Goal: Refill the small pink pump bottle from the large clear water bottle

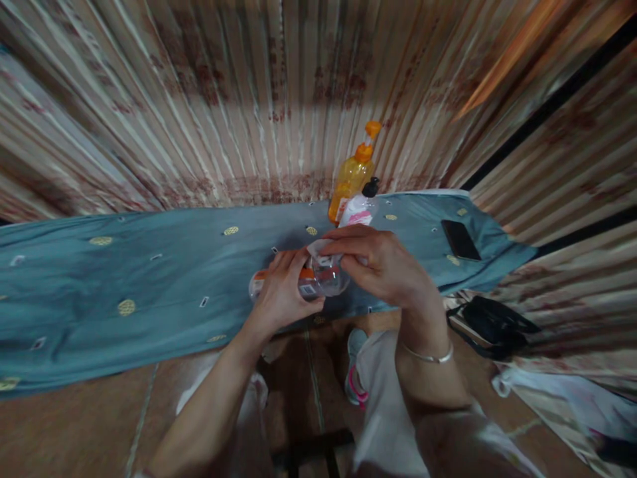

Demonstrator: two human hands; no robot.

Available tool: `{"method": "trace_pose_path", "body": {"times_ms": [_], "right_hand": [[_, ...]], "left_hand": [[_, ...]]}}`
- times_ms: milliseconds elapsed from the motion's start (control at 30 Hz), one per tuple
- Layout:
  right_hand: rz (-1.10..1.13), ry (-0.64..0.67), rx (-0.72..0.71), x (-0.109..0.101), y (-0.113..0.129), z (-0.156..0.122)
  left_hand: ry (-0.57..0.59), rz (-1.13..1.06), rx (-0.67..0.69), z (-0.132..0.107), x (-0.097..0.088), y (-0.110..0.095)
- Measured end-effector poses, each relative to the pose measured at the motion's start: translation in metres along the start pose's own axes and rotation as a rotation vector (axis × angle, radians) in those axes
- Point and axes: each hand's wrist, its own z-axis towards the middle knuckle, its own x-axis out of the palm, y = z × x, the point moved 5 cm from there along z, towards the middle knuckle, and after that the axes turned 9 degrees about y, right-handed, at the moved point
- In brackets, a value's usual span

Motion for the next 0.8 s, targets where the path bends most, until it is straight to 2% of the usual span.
{"method": "trace_pose_path", "body": {"times_ms": [67,133,233,333,467,600,800], "right_hand": [[-0.212,-0.038,0.021,0.012,0.018,0.004],[-0.327,-0.029,0.001,0.024,0.033,0.007],[-0.368,-0.069,-0.033,0.033,0.044,0.009],[-0.321,-0.144,-0.050,0.031,0.038,0.008],[-0.096,-0.269,-0.025,0.023,0.007,0.009],[0.304,-0.311,0.085,0.032,-0.038,0.018],[0.724,0.060,0.220,0.084,-0.095,0.031]], "left_hand": [[-0.012,-0.006,-0.037,0.002,0.001,0.006],[-0.045,-0.044,-0.078,0.004,0.001,0.014],[-0.141,-0.197,-0.181,0.007,-0.004,0.032],[-0.256,-0.513,-0.285,0.006,-0.007,0.050],[-0.393,-0.955,-0.303,0.005,-0.003,0.057],[-0.497,-1.195,-0.364,0.003,0.000,0.056],[-0.561,-1.382,-0.343,0.006,-0.011,0.053]]}}
